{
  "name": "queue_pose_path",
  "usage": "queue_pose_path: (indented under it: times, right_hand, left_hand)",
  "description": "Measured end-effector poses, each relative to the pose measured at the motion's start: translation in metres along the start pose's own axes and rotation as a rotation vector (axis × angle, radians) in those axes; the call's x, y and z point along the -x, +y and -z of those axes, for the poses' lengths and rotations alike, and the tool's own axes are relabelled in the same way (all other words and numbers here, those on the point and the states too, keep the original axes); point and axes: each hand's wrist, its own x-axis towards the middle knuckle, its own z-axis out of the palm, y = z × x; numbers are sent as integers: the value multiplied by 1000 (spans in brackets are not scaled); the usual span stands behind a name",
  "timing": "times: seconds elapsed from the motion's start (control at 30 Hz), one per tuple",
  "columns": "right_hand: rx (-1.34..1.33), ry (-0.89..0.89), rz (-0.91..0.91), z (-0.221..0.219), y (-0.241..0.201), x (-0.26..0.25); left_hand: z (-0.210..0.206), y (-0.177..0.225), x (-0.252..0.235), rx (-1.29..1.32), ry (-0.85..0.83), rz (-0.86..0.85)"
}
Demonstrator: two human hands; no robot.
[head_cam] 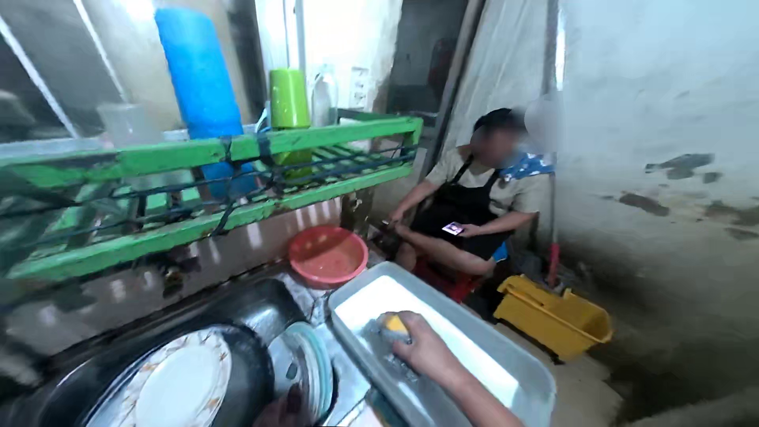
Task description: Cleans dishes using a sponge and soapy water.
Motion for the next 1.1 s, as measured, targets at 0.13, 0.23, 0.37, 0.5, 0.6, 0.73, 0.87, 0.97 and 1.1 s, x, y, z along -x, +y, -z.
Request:
queue_pose_path:
  times: [0.13,0.23,0.37,0.5,0.6,0.73,0.87,0.97,1.1]
  right_hand:
    - [171,-88,-80,-16,28,-1]
    - [238,-189,-145,-25,41,-8]
    - [302,-244,-154,-32,41,-12]
    - [315,-253,-171,-33,43,-14]
    - [312,-257,-184,-34,44,-15]
    - [257,-250,-170,-32,44,-16]
    - [23,-175,-223,-27,50,-14]
    - [-311,2,-249,-16,30,-4]
    - [-532,136,11,-28,-44,-3]
  left_hand:
    - [-15,-4,4,47,55,-3]
    - [-24,7,-13,22,160,-82]
    - [-25,38,-34,-38,137,21]
    - [-28,48,-43,-181,45,121]
    - [-30,51,-43,-279,-7,145]
    - [-30,36,-36,-192,36,239]
    - [1,52,-20,-82,117,182]
    - [40,73,-5,221,186,176]
    - [81,87,24,644,250,178]
